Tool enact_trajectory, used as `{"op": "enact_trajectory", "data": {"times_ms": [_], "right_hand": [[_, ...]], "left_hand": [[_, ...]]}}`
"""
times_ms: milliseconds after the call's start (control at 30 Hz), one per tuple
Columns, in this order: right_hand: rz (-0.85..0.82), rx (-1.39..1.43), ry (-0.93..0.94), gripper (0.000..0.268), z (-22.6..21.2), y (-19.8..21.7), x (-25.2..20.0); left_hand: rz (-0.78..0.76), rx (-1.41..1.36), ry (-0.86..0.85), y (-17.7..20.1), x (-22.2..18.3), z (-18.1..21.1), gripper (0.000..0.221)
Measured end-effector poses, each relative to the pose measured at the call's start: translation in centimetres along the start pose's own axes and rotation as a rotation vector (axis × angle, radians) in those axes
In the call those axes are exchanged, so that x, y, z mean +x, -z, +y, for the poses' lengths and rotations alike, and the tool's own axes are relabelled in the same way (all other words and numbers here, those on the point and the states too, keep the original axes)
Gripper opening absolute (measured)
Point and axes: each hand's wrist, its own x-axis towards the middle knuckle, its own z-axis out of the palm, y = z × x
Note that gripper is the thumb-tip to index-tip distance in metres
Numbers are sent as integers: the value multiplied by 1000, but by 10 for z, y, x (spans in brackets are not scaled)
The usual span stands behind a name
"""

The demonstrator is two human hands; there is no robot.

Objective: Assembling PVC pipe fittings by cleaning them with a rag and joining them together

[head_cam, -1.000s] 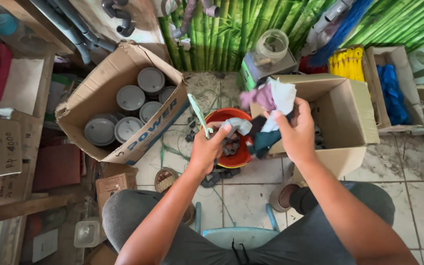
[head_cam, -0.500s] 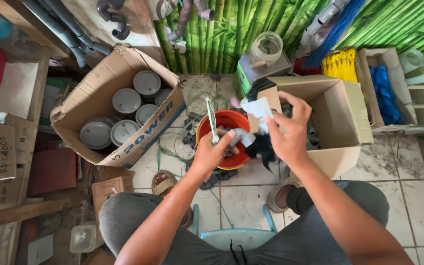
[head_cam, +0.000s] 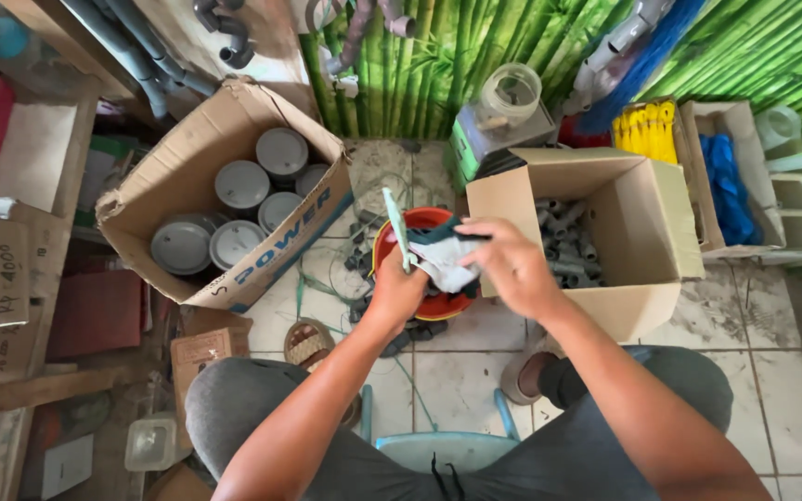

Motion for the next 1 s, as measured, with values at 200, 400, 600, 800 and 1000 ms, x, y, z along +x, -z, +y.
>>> {"op": "enact_trajectory", "data": {"times_ms": [200, 400, 600, 800, 1000], "right_hand": [[-136, -90, -51, 50, 3, 5, 0], [-270, -456, 12, 61, -12, -3, -2], [-277, -333, -341, 32, 5, -3, -11], [-70, 574, -1037, 58, 19, -14, -12], [-89, 1058, -1238, 43, 93, -34, -59]], "left_hand": [[-80, 38, -60, -3, -7, 1, 19], [-129, 232, -103, 9, -3, -7, 16], [-187, 217, -191, 7, -8, 9, 27], [-279, 104, -219, 5, -4, 2, 25], [-316, 105, -296, 9, -5, 18, 23]]}}
